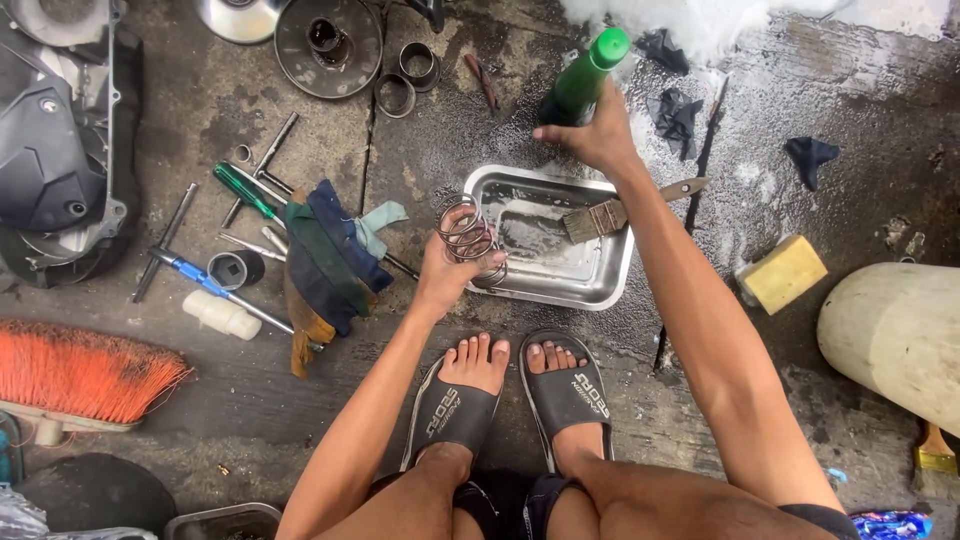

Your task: Cleaning a metal tray and a motorcycle spring using a brush and cleaning solution in a wash area.

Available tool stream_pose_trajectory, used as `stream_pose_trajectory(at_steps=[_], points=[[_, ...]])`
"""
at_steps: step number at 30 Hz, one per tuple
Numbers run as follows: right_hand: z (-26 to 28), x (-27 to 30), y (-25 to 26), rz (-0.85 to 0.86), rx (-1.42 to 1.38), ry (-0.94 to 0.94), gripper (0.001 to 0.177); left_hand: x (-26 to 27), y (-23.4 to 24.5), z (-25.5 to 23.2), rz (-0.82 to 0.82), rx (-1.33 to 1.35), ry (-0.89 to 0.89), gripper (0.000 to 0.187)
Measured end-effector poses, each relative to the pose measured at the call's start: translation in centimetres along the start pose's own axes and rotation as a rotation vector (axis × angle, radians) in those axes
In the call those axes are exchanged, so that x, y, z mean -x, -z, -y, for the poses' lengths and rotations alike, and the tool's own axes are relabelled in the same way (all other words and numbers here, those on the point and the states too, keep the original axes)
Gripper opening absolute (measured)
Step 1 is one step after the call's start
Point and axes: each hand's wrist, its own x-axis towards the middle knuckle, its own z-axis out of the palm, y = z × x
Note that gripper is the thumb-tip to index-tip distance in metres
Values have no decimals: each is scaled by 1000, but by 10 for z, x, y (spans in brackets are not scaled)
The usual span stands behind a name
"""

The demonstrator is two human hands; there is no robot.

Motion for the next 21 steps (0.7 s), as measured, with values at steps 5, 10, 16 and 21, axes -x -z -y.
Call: stream_pose_trajectory(at_steps=[5, 10, 16, 21], points=[[-10, -6, -4, -124, -217, 62, 66, 2, -4, -10, -22, 22, 159, 89], [17, 41, 48, -284, -168, 207, 50, -8, -12, -3, 11, 193, 212, 83], [76, 163, 129, 169, 169, 240, 64, -18, -35, -11, 120, 365, 70, 66], [67, 224, 139, 496, 773, 4, 69, -40, -45, 14, 195, 335, -68, 58]])
